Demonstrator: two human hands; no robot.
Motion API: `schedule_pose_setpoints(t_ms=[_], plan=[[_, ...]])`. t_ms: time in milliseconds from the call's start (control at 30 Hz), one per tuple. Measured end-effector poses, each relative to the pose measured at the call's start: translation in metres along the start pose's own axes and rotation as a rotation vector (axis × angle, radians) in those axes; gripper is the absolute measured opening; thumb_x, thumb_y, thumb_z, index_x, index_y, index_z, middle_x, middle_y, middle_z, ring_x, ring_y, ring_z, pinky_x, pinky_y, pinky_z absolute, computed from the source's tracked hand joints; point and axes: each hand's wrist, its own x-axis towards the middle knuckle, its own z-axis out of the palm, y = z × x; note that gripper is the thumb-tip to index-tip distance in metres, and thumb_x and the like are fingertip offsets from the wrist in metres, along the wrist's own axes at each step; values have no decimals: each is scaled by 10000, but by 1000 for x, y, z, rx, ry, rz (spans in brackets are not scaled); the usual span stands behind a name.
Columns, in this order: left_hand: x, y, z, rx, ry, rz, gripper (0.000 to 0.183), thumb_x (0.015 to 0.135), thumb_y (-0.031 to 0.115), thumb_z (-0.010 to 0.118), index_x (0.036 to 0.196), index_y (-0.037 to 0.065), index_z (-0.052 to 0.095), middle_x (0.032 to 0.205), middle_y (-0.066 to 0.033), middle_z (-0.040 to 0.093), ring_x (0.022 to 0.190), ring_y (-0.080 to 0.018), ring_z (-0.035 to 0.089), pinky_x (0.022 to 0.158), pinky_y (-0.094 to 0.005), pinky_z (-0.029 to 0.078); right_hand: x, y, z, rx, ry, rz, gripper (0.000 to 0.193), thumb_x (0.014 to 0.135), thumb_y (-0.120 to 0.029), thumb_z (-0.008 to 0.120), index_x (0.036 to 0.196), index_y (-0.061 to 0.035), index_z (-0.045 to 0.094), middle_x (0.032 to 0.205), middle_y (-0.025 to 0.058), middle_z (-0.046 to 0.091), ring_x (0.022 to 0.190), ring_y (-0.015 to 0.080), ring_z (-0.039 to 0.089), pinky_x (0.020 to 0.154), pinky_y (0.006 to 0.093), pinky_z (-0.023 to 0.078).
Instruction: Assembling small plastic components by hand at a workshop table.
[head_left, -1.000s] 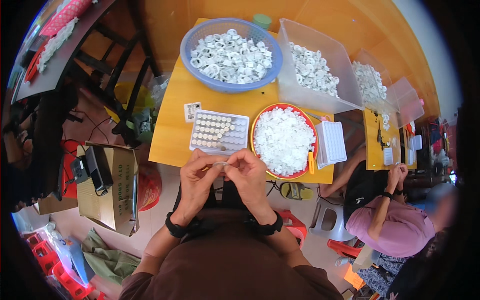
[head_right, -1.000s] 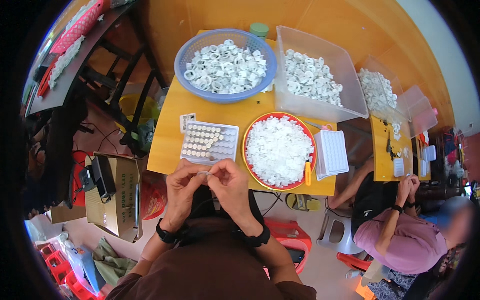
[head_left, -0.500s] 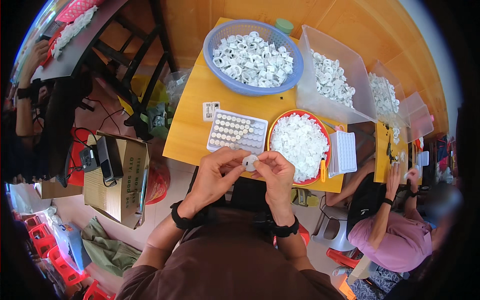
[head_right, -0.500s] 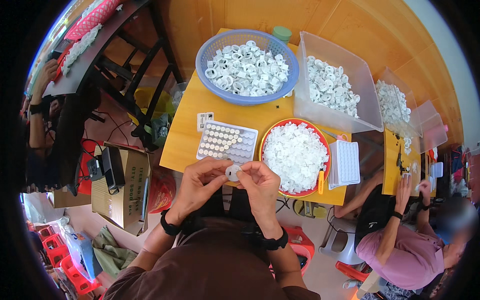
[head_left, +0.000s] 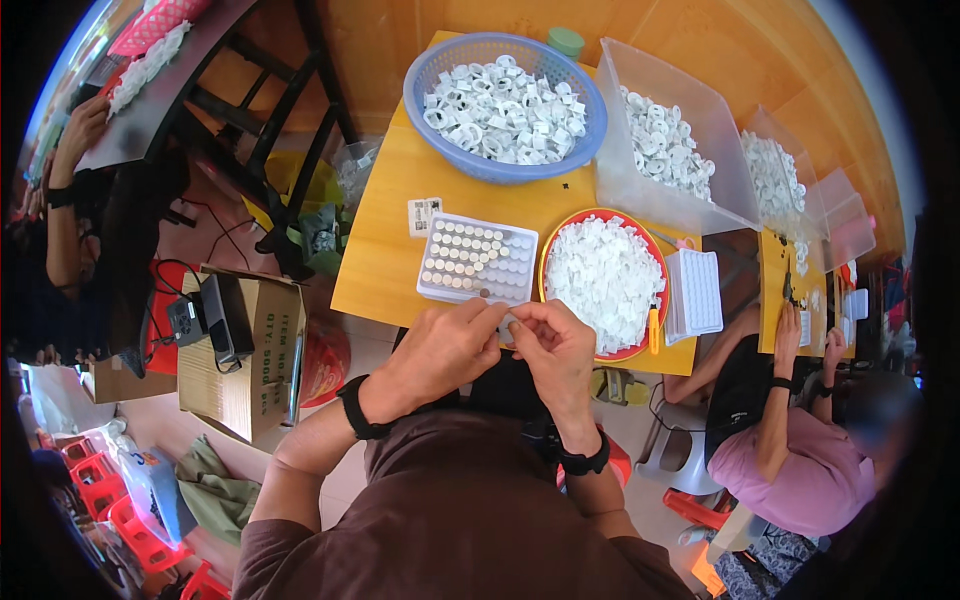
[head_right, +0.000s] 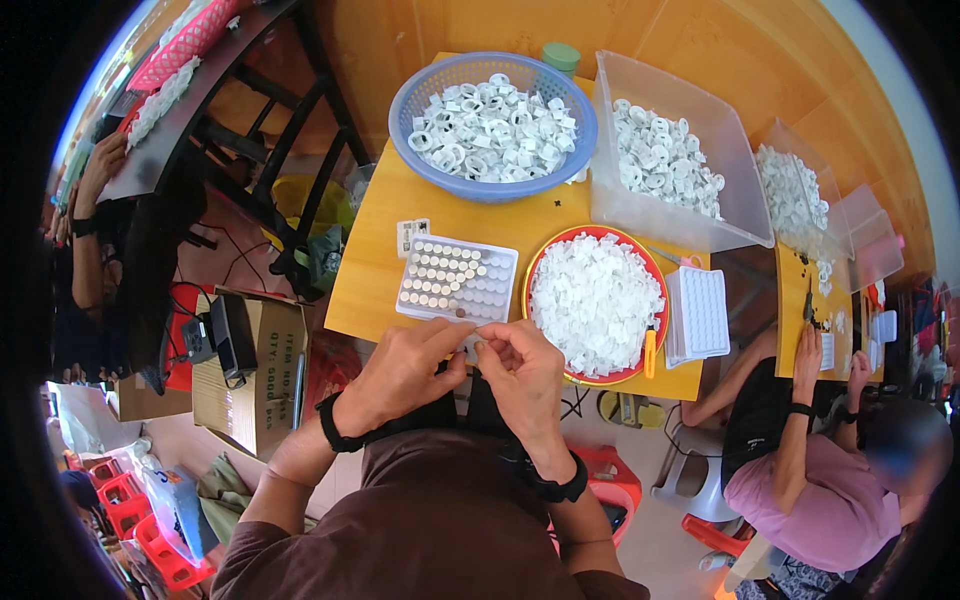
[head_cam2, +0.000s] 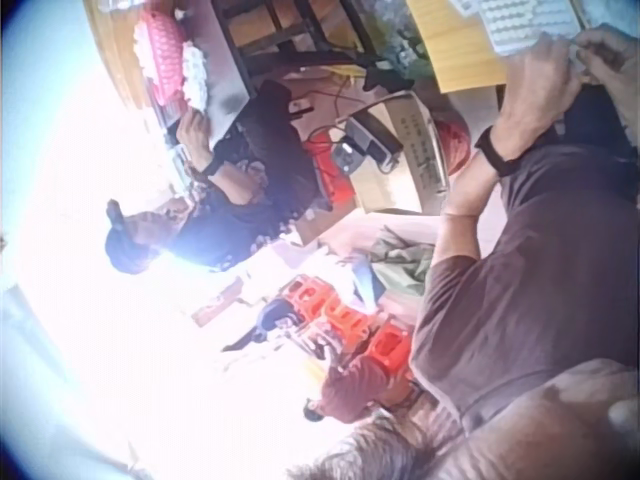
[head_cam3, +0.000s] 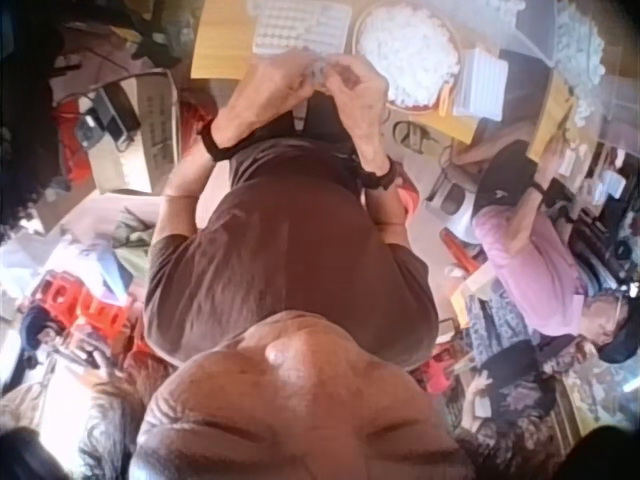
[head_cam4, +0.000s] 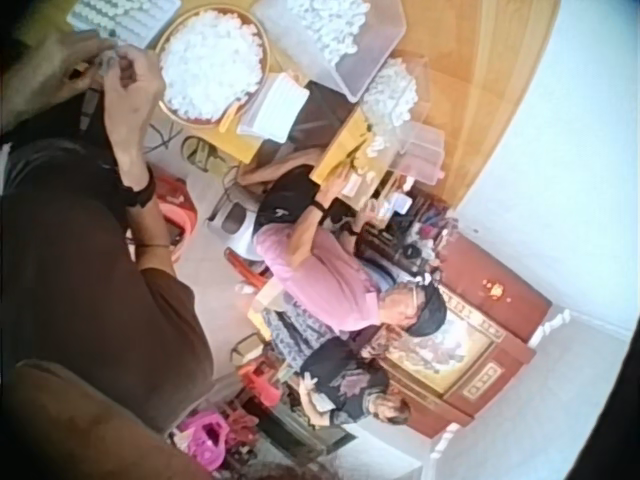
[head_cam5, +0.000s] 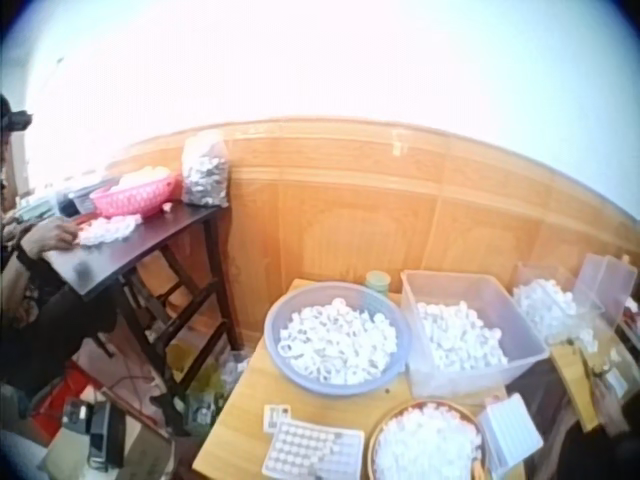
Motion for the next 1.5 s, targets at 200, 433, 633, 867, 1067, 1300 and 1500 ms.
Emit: schedule_pose_setpoints(t_ms=[200,433,633,867,1067,1300,1500], plan=[[-6,-1,2,75,-55,55,272,664,1,602,933,16,562,722,-133,552,587,-310,568,495,-382,461,-3,0,1,115,-27,116,117,776,41,607,892,51,611,736,18,525,605,54,526,531,185,473],[-8,-1,-1,-115,36,-58,260,706,-36,592,963,-2,584,757,-113,557,621,-241,597,559,-313,506,-6,-1,5,242,-14,60,130,789,50,599,919,51,597,805,29,537,652,70,558,588,199,500],[-11,-1,7,-866,184,-389,175,797,5,582,967,-8,621,876,-68,544,769,-140,582,644,-251,509,-6,-11,10,103,22,-131,121,782,50,605,901,35,598,815,54,554,721,101,593,639,215,511],[-19,-4,12,-1241,200,-530,148,798,-36,539,927,-29,611,923,-71,533,809,-145,563,699,-258,497,-8,-7,15,-117,77,-329,121,749,44,626,863,6,618,782,84,583,667,145,606,580,234,506],[-17,-4,16,-1348,257,-574,160,780,-68,493,898,-42,598,905,-58,534,798,-148,568,723,-266,488,-9,-3,16,-127,106,-396,127,740,50,624,860,12,608,772,95,583,634,173,606,551,239,491],[-6,-4,20,-1357,272,-551,207,751,-102,462,876,-38,614,879,-47,533,789,-141,566,730,-261,479,-3,-13,10,-68,38,-307,128,773,47,608,899,27,606,811,80,580,727,128,613,623,219,504],[-1,-10,18,-1271,270,-518,207,754,-102,508,918,-41,618,908,-49,521,770,-131,553,735,-242,471,9,-13,13,96,-13,-158,121,787,27,609,905,3,608,815,52,601,707,106,608,617,211,495]])
